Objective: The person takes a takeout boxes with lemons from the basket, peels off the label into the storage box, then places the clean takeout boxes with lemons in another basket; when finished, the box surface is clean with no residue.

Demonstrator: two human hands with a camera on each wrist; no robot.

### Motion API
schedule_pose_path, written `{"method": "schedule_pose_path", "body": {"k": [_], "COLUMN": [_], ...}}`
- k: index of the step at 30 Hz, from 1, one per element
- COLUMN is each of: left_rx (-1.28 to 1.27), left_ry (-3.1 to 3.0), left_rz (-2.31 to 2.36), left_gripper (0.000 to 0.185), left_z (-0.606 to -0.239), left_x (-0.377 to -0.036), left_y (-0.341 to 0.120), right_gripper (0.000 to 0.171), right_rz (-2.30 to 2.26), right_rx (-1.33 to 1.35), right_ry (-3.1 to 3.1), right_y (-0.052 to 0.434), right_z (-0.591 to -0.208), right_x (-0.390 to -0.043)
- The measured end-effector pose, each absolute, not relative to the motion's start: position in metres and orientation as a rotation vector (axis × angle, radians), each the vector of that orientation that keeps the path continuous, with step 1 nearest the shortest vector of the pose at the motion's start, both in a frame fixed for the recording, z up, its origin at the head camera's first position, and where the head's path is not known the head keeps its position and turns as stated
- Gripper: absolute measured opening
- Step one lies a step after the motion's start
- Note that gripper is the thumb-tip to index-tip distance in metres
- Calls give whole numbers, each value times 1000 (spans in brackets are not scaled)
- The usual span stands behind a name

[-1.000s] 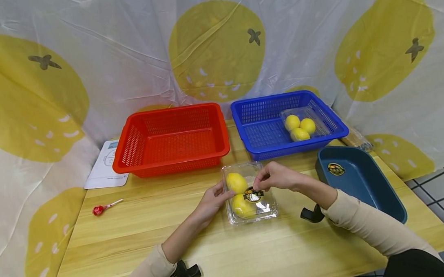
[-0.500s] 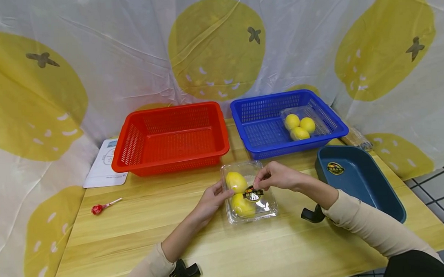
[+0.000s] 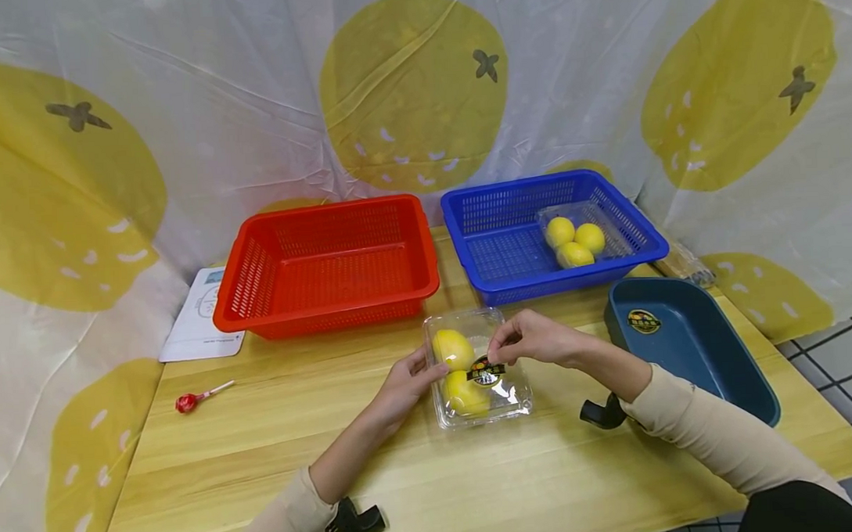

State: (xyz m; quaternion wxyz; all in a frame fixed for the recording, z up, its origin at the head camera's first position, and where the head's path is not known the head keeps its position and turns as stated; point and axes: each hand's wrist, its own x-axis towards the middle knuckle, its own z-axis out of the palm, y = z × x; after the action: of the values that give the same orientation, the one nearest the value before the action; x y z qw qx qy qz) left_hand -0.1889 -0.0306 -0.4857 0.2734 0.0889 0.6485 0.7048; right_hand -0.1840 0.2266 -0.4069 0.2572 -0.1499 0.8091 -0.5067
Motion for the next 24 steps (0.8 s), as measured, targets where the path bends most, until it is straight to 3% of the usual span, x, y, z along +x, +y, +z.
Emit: {"method": "schedule_pose_path", "body": {"k": [24], "left_rx": [260], "left_ry": [1741], "left_rz": [1895], "left_gripper": [73], "left_z": [-487], "left_x": [-191], "left_y": [-32], "right_gripper": [17], "right_rz": [-1518], "right_rx": [-322], "right_ry": [2086], "right_y": [239], "right_z": [-414], "right_x": [-186]}}
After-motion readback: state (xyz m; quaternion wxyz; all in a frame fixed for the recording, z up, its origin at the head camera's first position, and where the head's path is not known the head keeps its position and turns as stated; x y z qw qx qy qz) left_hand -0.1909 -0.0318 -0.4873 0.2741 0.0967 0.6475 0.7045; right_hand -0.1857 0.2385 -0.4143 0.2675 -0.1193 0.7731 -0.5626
